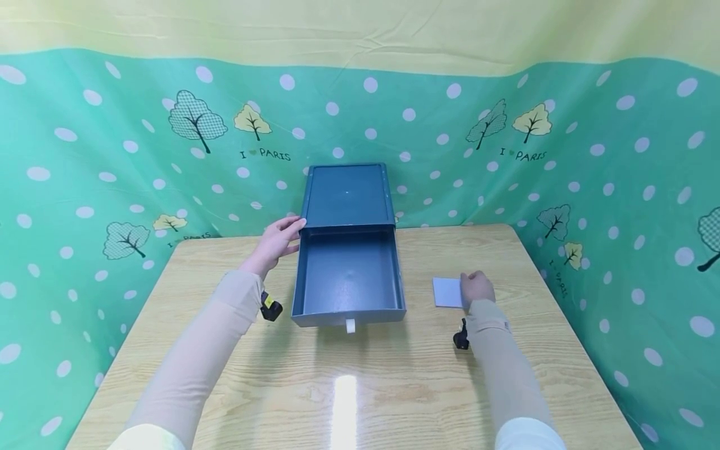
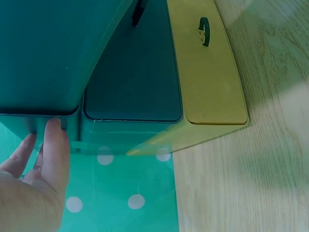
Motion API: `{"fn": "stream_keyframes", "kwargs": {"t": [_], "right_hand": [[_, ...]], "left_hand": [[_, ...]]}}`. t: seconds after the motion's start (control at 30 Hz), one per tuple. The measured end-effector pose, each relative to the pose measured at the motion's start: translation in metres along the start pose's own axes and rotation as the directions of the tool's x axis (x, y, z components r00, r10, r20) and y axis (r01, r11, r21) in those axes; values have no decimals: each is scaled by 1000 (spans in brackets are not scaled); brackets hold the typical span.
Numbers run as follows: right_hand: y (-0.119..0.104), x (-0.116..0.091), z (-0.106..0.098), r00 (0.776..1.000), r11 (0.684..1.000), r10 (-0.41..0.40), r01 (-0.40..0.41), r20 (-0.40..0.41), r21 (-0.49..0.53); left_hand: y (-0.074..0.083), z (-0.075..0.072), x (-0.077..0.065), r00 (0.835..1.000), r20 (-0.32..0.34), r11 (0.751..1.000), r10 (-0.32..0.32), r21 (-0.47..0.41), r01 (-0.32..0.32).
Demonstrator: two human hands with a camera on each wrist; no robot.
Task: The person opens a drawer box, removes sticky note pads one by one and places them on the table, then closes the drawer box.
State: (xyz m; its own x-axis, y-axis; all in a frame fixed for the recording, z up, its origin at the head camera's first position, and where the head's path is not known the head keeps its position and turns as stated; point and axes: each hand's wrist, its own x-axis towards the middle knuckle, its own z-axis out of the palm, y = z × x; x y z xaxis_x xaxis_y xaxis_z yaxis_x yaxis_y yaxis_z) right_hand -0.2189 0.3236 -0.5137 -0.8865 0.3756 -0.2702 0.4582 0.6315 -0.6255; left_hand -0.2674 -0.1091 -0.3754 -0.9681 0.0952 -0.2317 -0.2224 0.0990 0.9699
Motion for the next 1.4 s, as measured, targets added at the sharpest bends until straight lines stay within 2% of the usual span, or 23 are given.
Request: {"fn": "stream_keyframes", "kwargs": {"t": [0.1,0.2,0.33,0.43,0.5,0.7,0.77,0.9,1.07,1.2,1.4], "right_hand": [[-7,-3,-3,998,985,45,-39,-36,166],[-13,-5,-6,999,959,47,-38,-26,280],[-18,-5,-12,995,918,17,-54,98,394],[-22,-5,-19,976,864,-21,-91,216,495],[-28,-8,-24,960,806,-35,-137,278,576],[-50,-15,-41,905,573,-112,-279,411,771],[-57,-17,-46,886,540,-153,-296,437,788],[-68,-20,-51,866,534,-210,-287,454,795],[-80,-27,-54,852,572,-278,-223,443,789],[-89,-33,-58,851,607,-301,-177,430,775],[-105,-43,-66,826,605,-346,-165,444,779]], "left_hand": [[0,0,1,1000,-1,1000,6,1,-6],[0,0,1,1000,-5,1000,10,4,-10],[0,0,1,1000,-7,1000,7,10,-7],[-1,0,1,1000,-5,1000,6,12,-6],[-1,0,1,1000,-8,1000,5,8,-5],[0,-1,0,1000,-10,1000,4,5,-4],[0,-1,-1,1000,-10,1000,7,7,-7],[0,-1,0,1000,-8,1000,10,12,-10],[0,-1,-1,1000,2,1000,4,2,-4],[2,0,-2,1000,14,1000,-11,-15,11],[15,1,-15,999,30,1000,-20,-8,21]]}}
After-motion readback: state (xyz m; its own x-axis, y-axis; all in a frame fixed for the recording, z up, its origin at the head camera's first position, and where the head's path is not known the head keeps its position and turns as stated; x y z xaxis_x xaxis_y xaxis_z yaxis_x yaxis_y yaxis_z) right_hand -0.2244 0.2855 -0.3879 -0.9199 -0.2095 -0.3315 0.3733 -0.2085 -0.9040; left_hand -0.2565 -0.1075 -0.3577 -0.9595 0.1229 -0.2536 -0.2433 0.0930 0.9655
